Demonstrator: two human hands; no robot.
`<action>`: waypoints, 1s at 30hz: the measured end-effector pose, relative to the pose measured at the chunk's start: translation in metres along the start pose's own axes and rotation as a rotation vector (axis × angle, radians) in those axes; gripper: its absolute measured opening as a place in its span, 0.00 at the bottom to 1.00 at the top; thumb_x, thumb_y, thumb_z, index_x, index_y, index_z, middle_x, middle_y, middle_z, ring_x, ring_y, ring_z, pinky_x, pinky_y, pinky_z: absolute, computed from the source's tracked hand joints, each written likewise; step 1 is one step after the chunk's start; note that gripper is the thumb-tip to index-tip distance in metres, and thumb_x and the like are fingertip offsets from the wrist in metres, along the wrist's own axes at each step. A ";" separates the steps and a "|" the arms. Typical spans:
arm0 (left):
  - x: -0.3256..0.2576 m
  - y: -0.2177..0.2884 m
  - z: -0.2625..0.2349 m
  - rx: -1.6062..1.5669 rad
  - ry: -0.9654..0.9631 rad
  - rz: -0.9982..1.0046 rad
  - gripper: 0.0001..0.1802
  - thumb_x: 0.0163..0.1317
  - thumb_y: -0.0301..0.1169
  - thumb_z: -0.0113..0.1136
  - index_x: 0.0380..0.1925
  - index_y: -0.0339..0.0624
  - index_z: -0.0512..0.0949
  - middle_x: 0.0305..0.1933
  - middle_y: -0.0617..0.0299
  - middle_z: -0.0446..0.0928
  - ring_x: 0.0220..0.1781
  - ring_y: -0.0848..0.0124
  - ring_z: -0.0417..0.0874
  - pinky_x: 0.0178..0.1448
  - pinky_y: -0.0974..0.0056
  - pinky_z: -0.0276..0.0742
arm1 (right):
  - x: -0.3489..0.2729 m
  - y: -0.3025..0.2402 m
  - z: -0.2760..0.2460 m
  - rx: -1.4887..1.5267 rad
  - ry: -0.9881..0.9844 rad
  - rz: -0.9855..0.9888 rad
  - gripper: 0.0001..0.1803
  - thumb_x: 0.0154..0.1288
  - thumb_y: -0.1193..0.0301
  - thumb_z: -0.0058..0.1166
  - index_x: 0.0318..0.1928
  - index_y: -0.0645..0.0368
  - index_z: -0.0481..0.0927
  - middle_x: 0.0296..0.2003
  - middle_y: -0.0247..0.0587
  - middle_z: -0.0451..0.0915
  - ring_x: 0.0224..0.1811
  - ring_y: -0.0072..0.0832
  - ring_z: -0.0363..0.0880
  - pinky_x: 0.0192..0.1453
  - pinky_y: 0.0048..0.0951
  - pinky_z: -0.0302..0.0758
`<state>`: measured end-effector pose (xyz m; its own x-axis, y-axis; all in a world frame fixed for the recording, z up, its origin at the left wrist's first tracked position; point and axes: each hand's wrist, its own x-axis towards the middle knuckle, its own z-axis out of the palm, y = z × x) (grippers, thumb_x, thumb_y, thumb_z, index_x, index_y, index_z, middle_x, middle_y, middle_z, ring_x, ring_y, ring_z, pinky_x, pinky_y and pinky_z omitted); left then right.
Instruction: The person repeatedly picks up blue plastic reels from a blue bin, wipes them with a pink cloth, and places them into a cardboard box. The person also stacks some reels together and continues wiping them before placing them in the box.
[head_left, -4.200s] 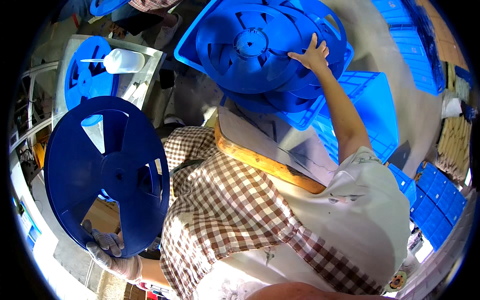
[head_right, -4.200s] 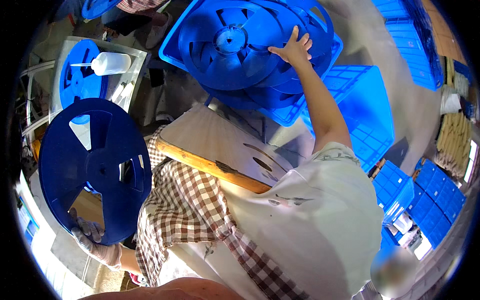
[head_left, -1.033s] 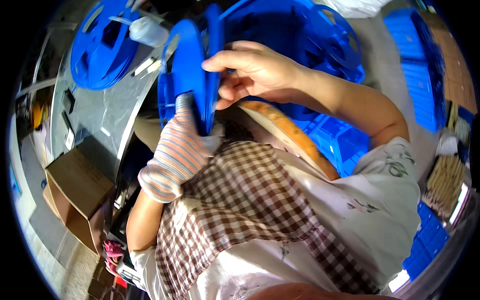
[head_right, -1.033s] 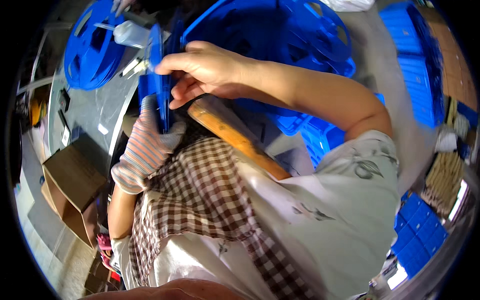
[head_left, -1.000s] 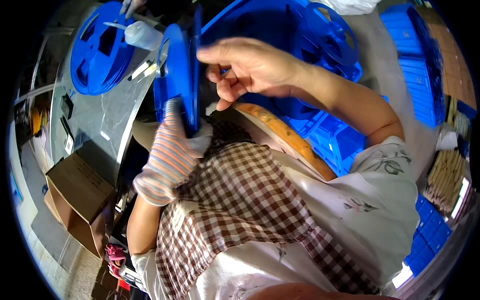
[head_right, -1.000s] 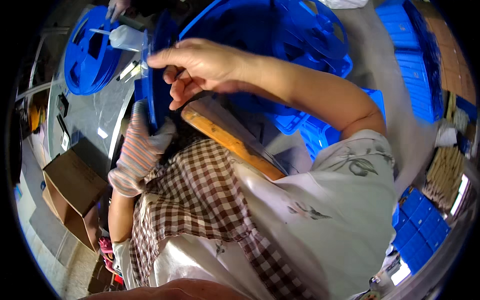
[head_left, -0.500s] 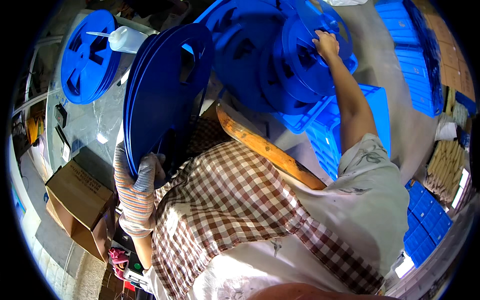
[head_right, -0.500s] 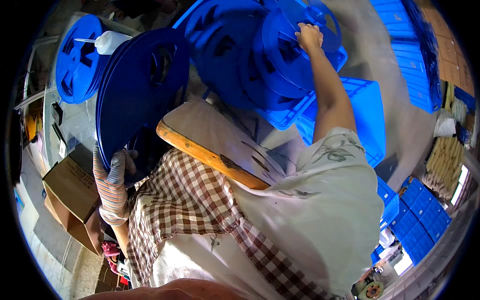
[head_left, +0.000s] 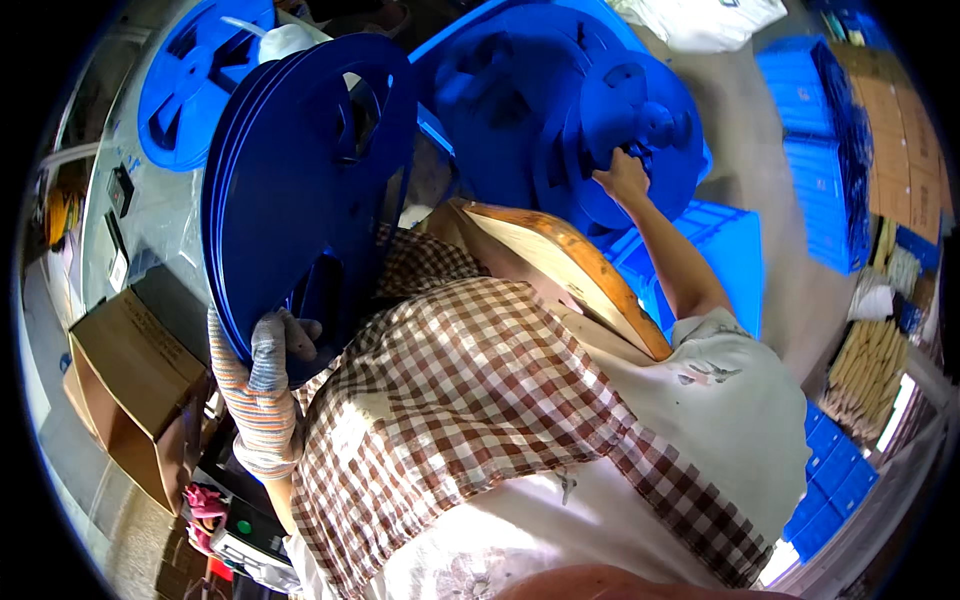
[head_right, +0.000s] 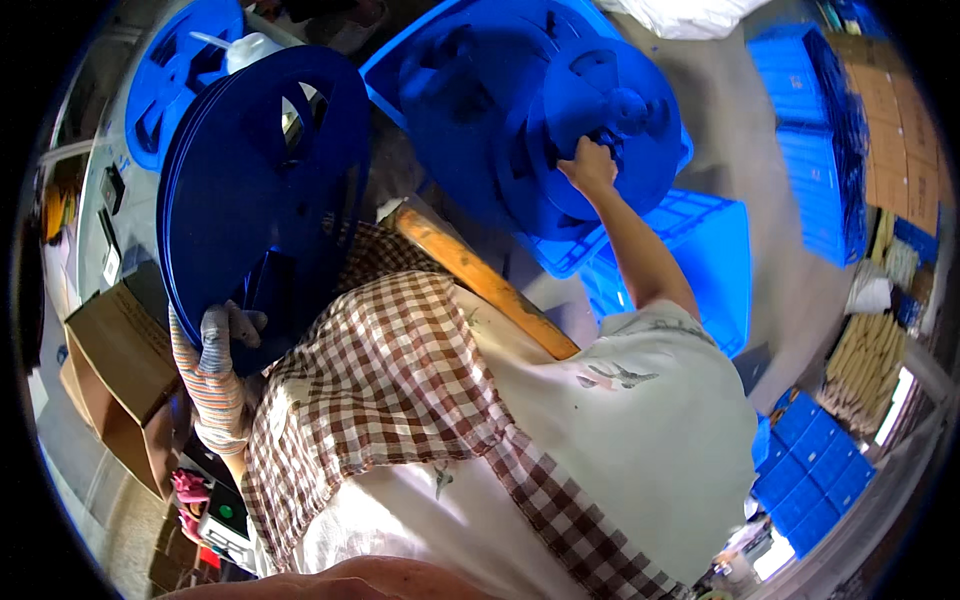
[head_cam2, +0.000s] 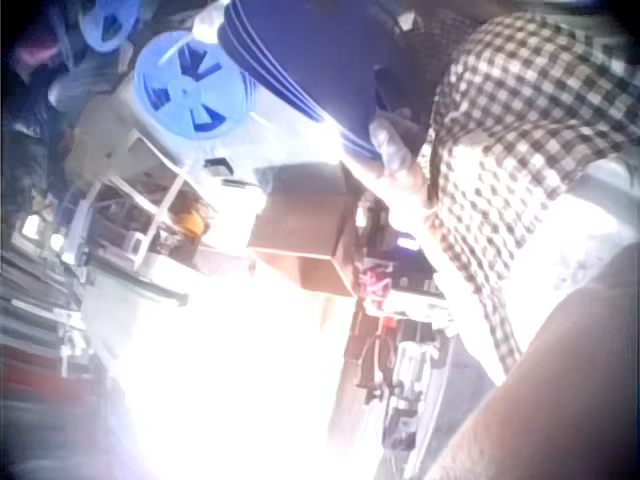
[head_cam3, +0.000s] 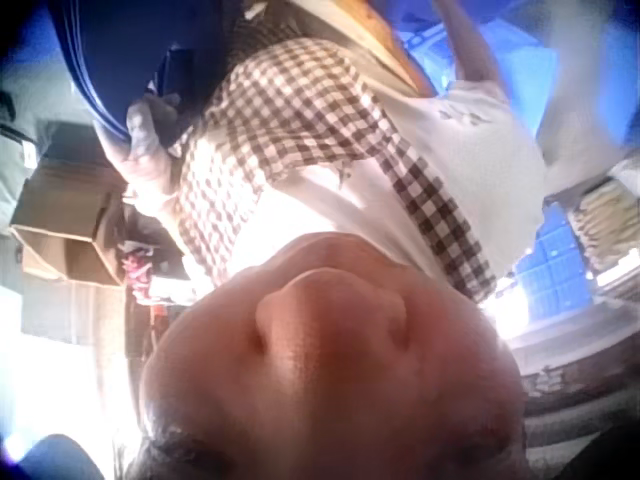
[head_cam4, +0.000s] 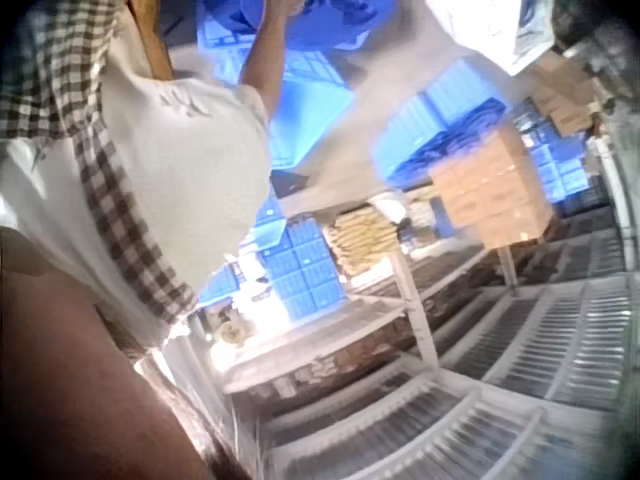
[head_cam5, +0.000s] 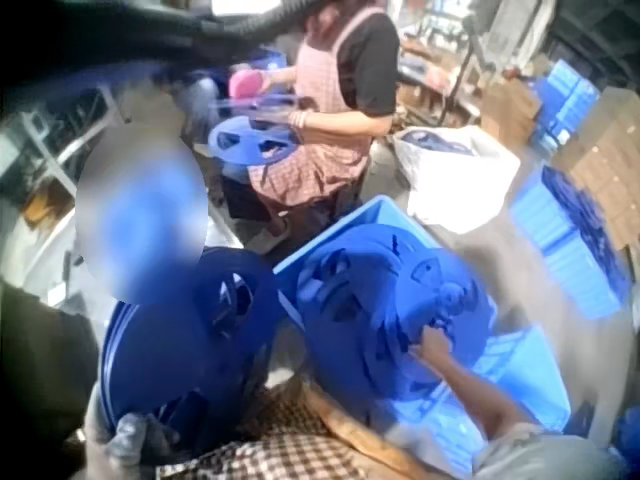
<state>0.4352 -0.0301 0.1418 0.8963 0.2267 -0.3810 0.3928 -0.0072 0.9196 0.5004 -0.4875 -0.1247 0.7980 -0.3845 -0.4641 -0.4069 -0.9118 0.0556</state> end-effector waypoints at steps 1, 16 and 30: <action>-0.004 0.000 -0.003 -0.046 0.039 0.002 0.19 0.65 0.26 0.51 0.56 0.39 0.66 0.23 0.62 0.72 0.24 0.73 0.72 0.40 0.62 0.77 | -0.002 0.003 -0.012 0.032 0.099 -0.043 0.24 0.54 0.58 0.59 0.49 0.56 0.74 0.45 0.55 0.78 0.51 0.51 0.76 0.52 0.50 0.74; -0.046 -0.005 -0.108 -0.384 0.251 0.324 0.15 0.67 0.40 0.55 0.45 0.41 0.72 0.23 0.69 0.64 0.21 0.80 0.63 0.29 0.73 0.62 | -0.075 0.017 -0.334 1.718 -0.198 -0.994 0.16 0.74 0.62 0.42 0.48 0.65 0.69 0.22 0.27 0.61 0.23 0.16 0.60 0.47 0.26 0.66; -0.082 -0.036 -0.110 -0.616 0.537 0.501 0.15 0.69 0.38 0.53 0.45 0.37 0.72 0.23 0.68 0.63 0.18 0.80 0.63 0.24 0.73 0.68 | -0.115 -0.155 -0.395 1.609 -0.951 -1.300 0.13 0.75 0.63 0.39 0.44 0.62 0.63 0.20 0.27 0.60 0.19 0.16 0.62 0.53 0.28 0.67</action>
<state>0.3248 0.0584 0.1500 0.6563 0.7541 0.0241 -0.3255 0.2541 0.9107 0.6477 -0.3594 0.2693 0.6690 0.7224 0.1747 -0.3087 0.4839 -0.8189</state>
